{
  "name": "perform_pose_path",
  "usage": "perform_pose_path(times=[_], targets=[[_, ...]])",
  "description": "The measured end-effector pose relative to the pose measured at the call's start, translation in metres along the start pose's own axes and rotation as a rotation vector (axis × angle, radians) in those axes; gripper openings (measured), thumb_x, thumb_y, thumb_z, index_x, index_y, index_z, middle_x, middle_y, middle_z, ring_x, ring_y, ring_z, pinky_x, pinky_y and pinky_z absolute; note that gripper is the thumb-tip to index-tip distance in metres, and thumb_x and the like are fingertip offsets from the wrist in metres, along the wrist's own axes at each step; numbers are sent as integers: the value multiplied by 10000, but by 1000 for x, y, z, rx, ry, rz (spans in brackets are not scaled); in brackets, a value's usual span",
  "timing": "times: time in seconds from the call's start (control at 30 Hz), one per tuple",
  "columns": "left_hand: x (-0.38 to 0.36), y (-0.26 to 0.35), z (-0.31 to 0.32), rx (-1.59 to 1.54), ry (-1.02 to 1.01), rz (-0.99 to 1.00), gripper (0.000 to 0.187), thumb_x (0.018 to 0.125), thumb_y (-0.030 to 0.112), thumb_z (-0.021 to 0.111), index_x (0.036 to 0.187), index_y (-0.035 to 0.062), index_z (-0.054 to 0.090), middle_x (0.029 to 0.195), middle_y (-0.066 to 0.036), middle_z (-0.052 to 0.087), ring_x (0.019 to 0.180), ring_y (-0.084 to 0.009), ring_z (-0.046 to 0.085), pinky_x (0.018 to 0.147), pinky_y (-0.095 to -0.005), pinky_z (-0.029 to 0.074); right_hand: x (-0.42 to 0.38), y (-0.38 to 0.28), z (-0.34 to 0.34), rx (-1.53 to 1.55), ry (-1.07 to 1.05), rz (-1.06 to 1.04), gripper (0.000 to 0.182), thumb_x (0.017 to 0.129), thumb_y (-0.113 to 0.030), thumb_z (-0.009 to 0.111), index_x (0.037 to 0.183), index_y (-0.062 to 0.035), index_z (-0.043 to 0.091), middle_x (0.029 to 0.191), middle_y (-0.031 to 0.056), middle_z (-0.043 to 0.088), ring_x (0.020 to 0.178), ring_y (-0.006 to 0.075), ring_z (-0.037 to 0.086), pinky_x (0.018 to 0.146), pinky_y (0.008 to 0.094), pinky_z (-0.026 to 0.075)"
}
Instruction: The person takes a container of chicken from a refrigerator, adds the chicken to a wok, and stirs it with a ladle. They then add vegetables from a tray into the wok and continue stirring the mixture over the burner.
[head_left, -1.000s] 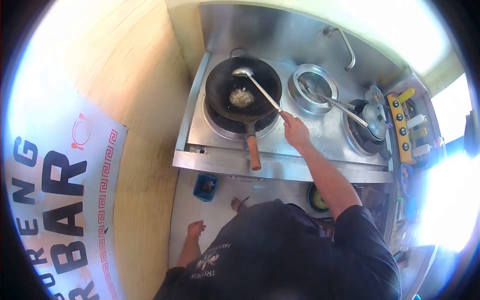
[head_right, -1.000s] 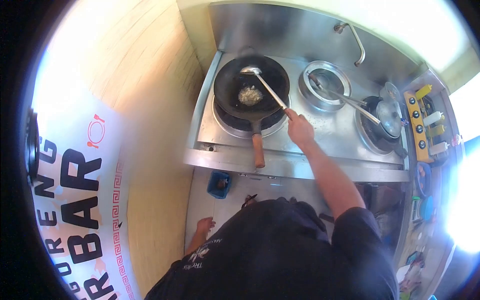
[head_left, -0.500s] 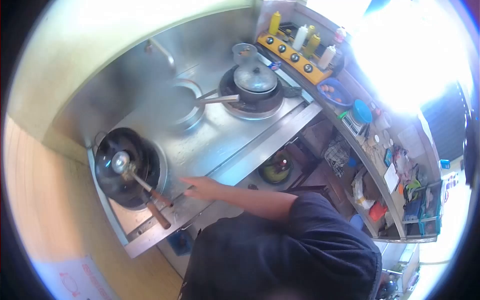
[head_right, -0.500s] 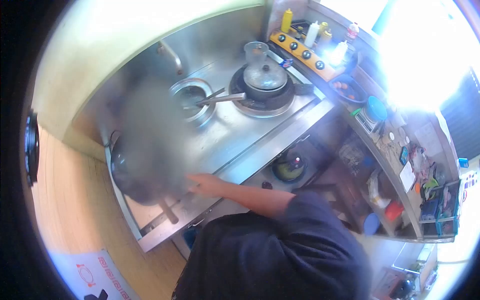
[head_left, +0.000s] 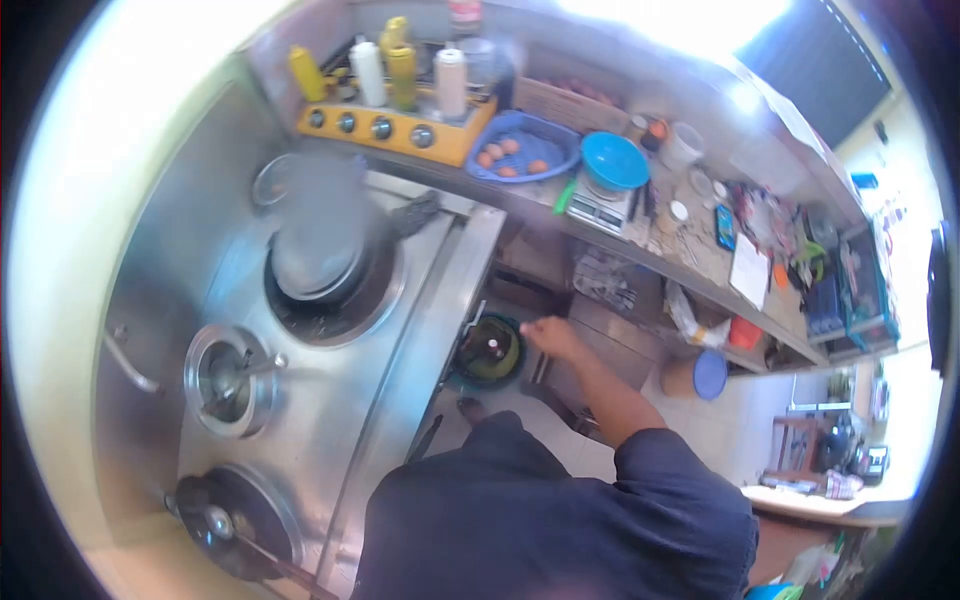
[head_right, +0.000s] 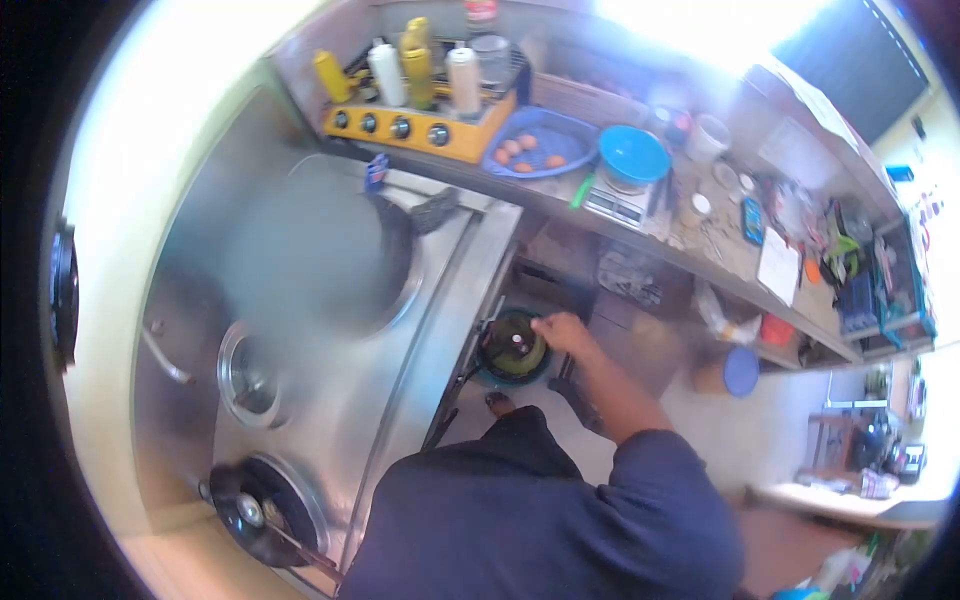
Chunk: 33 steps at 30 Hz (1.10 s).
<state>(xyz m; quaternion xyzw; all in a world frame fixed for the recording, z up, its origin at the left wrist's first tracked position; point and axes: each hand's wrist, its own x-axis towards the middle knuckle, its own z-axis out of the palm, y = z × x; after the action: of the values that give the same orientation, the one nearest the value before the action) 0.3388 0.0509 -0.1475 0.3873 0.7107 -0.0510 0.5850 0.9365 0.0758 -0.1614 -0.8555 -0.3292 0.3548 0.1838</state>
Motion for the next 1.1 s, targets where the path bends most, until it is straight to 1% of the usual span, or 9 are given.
perform_pose_path(times=[0.2,0.3,0.33,0.57,0.73,0.8,0.87,0.97,1.1], targets=[[-39,36,-25,144,-49,-18,420,953,343,443,1179,17,578,1151,-148,625,1051,-254,587,885,-341,438,13,65,-70,131,464,122,474,866,-441,550,1088,-35,650,1046,176,661,1018,302,617,879,368,456],[-69,17,-34,161,-95,0,421,954,343,441,1181,16,577,1155,-150,623,1056,-254,585,891,-339,435,-13,99,-53,285,318,44,445,864,-408,582,1085,-27,653,970,166,680,936,254,647,835,338,466],[-74,12,-33,167,-112,16,421,954,343,440,1181,16,577,1156,-150,622,1058,-254,584,893,-339,434,-15,115,-37,111,332,97,443,872,-405,584,1066,-15,661,931,163,686,908,233,648,830,327,470],[-62,-37,-28,262,-271,137,423,956,344,437,1184,15,574,1164,-155,617,1071,-256,578,908,-335,428,-19,115,49,187,138,-15,511,876,-407,600,1146,28,609,1044,163,660,992,234,613,877,314,451],[-28,-78,-22,350,-387,273,424,958,344,434,1187,15,572,1170,-158,613,1080,-256,574,918,-333,424,-37,29,26,360,114,-96,585,894,-451,567,1238,21,539,1167,164,598,1071,252,570,906,347,435],[-20,-99,-24,369,-424,307,424,958,344,433,1188,15,571,1173,-160,612,1084,-257,573,922,-332,422,-67,-44,16,763,-131,210,655,914,-506,501,1317,8,452,1264,167,513,1132,281,519,907,417,440],[-18,-111,-25,357,-457,337,425,959,344,432,1189,14,571,1175,-161,610,1088,-257,571,926,-331,420,-65,-108,23,947,-386,114,689,928,-546,432,1361,-13,387,1317,170,446,1171,304,476,898,469,448],[-17,-124,-18,346,-481,380,426,960,344,431,1190,14,569,1179,-163,608,1093,-257,569,932,-329,417,-20,-220,52,1077,-632,-112,616,939,-520,435,1304,-25,446,1196,146,517,1032,286,542,840,458,480],[-19,-118,-1,270,-427,424,427,961,344,429,1192,13,568,1184,-166,605,1101,-258,566,940,-327,414,73,-392,81,1135,-715,-222,911,841,-651,491,1376,46,251,1206,257,478,1088,354,522,840,505,493]])
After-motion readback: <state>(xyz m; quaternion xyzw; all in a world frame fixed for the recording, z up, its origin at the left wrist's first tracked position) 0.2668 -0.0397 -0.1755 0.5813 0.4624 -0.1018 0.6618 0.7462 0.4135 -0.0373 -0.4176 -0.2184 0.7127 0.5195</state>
